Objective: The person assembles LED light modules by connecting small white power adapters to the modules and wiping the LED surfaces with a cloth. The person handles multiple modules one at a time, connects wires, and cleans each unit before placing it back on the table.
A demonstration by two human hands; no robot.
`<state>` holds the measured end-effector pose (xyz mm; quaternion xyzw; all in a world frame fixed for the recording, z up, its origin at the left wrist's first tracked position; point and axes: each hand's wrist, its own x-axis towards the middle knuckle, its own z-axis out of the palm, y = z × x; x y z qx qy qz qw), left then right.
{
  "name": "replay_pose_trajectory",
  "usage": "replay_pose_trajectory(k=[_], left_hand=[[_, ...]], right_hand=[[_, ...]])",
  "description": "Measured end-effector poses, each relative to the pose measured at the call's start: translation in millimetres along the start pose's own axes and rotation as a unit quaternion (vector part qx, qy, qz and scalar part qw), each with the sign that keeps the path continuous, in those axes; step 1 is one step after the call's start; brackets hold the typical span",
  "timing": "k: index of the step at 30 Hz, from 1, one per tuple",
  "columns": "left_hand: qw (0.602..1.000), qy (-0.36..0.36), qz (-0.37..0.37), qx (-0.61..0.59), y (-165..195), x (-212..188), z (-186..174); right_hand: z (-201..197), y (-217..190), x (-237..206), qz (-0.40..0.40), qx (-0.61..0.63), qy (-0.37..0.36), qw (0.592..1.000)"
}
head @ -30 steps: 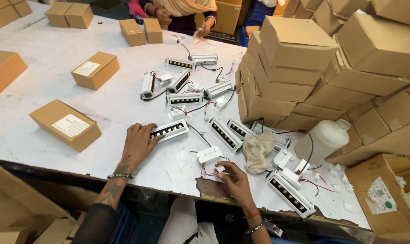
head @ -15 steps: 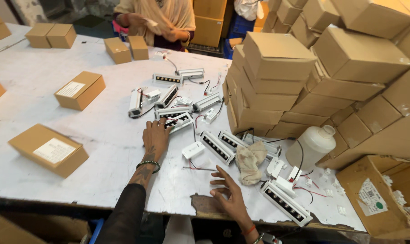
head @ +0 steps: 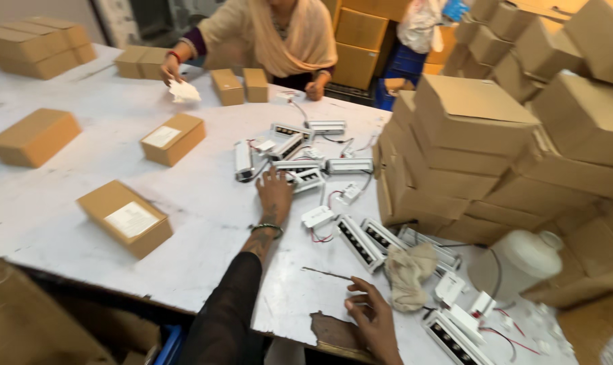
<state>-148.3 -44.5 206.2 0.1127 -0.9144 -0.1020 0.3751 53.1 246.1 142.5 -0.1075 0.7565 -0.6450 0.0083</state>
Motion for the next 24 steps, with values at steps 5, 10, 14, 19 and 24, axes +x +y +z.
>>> replay_pose_trajectory(k=[5,10,14,19,24], left_hand=[[0.98,-0.052,0.154,-0.114,14,-44,-10],[0.857,-0.244,0.308,-0.334,36,-100,-31],[0.871,-0.249,0.344,-0.248,26,-121,-31],[0.904,-0.244,0.274,-0.218,-3,-113,-17],[0.952,-0.2,0.154,-0.173,-49,-94,-15]], right_hand=[[-2,9,3,0.035,-0.037,0.022,0.998],[-6,18,5,0.009,-0.01,0.006,1.0],[-7,26,8,0.024,-0.001,0.013,1.0],[-7,28,10,0.028,0.003,0.018,0.999],[-5,24,9,0.049,0.013,0.031,0.998]])
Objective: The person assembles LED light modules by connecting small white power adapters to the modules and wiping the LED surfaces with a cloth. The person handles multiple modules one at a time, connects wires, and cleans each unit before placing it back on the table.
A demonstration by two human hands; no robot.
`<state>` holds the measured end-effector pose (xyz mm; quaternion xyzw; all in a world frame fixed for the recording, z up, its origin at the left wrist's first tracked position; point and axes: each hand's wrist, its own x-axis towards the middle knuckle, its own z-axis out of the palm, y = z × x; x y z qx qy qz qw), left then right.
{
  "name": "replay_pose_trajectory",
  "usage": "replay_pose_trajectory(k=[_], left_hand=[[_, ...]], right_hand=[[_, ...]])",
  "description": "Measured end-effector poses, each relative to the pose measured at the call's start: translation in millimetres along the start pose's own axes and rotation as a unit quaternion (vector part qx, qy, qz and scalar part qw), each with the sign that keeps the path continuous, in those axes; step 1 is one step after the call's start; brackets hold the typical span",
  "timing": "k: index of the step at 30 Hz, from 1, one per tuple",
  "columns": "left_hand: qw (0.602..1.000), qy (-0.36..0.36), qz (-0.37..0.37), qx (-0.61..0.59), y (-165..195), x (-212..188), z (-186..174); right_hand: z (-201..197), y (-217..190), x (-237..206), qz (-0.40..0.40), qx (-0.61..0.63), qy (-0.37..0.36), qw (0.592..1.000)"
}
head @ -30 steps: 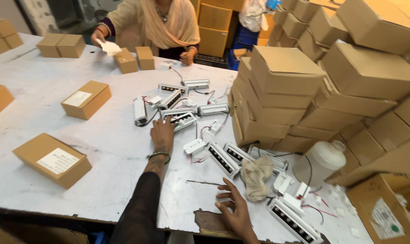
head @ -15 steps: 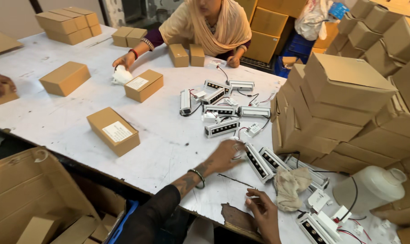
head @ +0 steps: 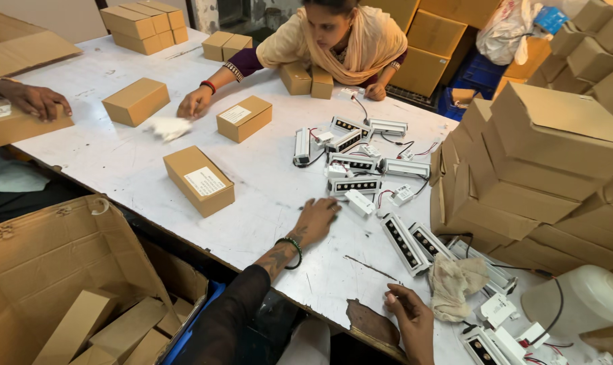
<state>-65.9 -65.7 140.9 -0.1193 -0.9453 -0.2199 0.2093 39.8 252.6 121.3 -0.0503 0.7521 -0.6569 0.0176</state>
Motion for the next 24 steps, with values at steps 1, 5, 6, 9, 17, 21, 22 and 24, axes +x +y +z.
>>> replay_pose_trajectory(k=[1,5,6,9,17,21,22,24], left_hand=[[0.999,0.025,-0.011,0.024,-2,0,-2],[0.993,0.06,-0.067,0.074,-2,0,-1],[0.991,0.054,-0.074,0.094,1,0,-2],[0.996,0.032,-0.023,0.085,8,-4,-12],[0.989,-0.071,0.095,0.086,15,6,-1],[0.996,-0.04,0.032,0.077,20,18,26],[0.997,-0.044,0.014,0.069,21,20,31],[0.997,-0.034,0.002,0.071,22,26,38]], right_hand=[[0,-1,0,0.003,-0.007,0.002,1.0],[-2,1,0,-0.002,-0.012,0.004,1.0],[-3,3,0,-0.005,-0.011,0.005,1.0],[-4,10,2,-0.013,-0.013,0.004,1.0],[-7,20,7,-0.033,0.0,-0.002,0.999],[-7,14,1,-0.037,-0.016,-0.001,0.999],[-7,12,-1,-0.04,-0.026,0.001,0.999],[-6,7,-5,-0.04,-0.03,0.001,0.999]])
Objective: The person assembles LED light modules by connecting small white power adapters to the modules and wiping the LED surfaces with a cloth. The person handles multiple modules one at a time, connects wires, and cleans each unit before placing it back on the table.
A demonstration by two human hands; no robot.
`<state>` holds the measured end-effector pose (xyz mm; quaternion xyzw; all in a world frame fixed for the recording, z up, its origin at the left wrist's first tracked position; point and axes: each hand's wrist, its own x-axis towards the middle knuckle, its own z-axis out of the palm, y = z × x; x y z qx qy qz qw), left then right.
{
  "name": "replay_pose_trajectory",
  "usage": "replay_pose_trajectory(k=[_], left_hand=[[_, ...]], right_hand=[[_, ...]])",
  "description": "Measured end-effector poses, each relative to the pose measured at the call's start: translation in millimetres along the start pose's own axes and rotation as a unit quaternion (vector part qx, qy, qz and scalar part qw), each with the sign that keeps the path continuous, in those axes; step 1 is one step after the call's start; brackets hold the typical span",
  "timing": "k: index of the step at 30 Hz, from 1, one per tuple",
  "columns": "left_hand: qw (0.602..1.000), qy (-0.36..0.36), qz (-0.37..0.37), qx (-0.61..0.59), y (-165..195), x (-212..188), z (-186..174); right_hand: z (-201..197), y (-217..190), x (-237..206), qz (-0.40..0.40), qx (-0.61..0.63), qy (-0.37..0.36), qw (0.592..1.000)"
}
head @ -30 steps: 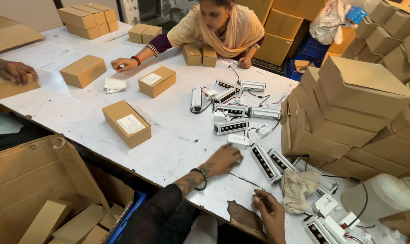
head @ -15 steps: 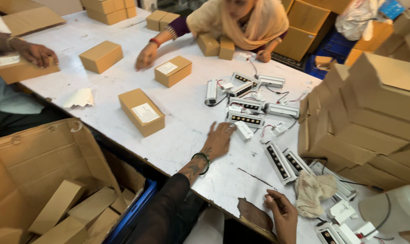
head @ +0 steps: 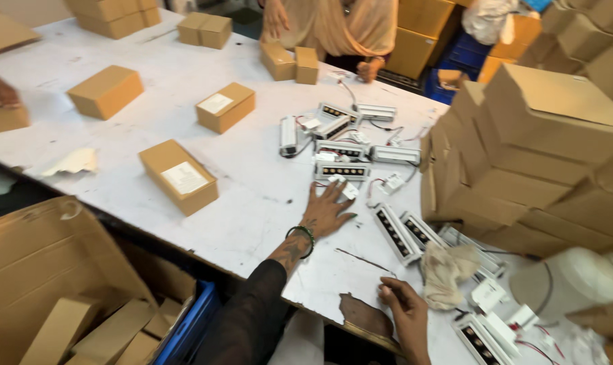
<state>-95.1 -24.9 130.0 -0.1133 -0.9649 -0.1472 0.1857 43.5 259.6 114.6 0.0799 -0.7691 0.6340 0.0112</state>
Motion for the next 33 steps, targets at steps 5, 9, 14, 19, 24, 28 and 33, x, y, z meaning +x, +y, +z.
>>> replay_pose_trajectory(k=[5,9,14,19,24,28,33], left_hand=[[1.0,0.021,-0.001,0.001,2,4,1],[0.987,0.008,0.124,0.104,6,1,-3],[0.97,0.054,0.236,0.011,30,19,-10],[0.968,-0.066,0.232,-0.063,68,48,-12],[0.968,-0.115,0.18,-0.131,93,29,-14],[0.954,-0.126,0.195,-0.188,88,-18,-31],[0.983,-0.081,0.146,-0.075,68,-75,-56]], right_hand=[[3,-13,-2,0.022,0.015,0.002,1.0],[4,-20,-5,-0.023,0.045,-0.019,0.999],[5,-22,-8,-0.04,0.063,-0.029,0.997],[8,-19,-6,-0.041,0.084,-0.023,0.995],[7,-15,-5,-0.046,0.084,-0.006,0.995],[6,-9,-6,-0.029,0.121,0.052,0.991],[6,-4,-11,-0.059,0.132,0.168,0.975]])
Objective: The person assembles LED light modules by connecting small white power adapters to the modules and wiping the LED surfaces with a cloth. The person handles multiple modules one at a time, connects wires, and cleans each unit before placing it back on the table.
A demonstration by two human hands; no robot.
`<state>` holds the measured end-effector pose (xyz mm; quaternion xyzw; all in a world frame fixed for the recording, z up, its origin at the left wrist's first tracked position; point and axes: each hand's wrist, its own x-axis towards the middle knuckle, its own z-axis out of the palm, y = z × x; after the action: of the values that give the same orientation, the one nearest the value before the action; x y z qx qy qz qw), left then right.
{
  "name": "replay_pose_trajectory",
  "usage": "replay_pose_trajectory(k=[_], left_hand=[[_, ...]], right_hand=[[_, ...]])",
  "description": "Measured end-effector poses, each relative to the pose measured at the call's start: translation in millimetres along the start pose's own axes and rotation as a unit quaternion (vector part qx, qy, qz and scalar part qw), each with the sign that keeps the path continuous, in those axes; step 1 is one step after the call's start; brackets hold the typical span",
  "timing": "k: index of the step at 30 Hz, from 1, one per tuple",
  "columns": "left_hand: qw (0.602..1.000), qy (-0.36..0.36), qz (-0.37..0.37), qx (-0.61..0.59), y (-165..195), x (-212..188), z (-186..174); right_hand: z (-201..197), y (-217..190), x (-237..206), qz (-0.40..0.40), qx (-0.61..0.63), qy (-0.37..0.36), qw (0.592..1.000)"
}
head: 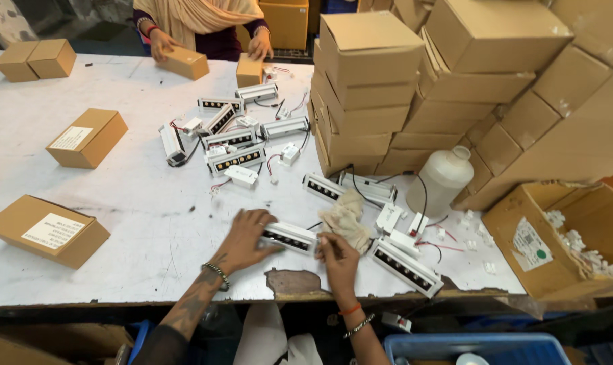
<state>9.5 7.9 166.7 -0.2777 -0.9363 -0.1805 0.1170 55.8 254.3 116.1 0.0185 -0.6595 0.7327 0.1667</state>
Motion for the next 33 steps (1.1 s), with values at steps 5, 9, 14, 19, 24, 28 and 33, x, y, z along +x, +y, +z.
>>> replay_pose_trajectory(k=[5,9,14,19,24,28,33], left_hand=[[0.996,-0.018,-0.045,0.075,-10,-42,-22],[0.994,0.024,-0.023,0.103,-14,-64,-35],[0.989,0.014,-0.08,0.126,-21,-70,-37],[0.983,0.073,-0.108,0.126,-30,-69,-39],[0.967,0.055,-0.231,0.092,-39,-72,-39],[0.948,0.048,-0.288,0.128,-61,-77,-40],[0.934,0.104,-0.288,0.184,-84,-94,-43]], right_hand=[[0,-15,1,-0.093,-0.056,0.053,0.993],[11,-30,2,-0.067,-0.228,0.065,0.969],[13,-38,-4,-0.013,-0.288,0.047,0.956],[2,-41,-17,-0.309,-0.267,0.131,0.903],[-22,-43,-38,-0.344,-0.319,0.02,0.883],[-67,-45,-45,-0.361,-0.377,0.059,0.851],[-100,-55,-18,-0.29,-0.401,0.128,0.859]])
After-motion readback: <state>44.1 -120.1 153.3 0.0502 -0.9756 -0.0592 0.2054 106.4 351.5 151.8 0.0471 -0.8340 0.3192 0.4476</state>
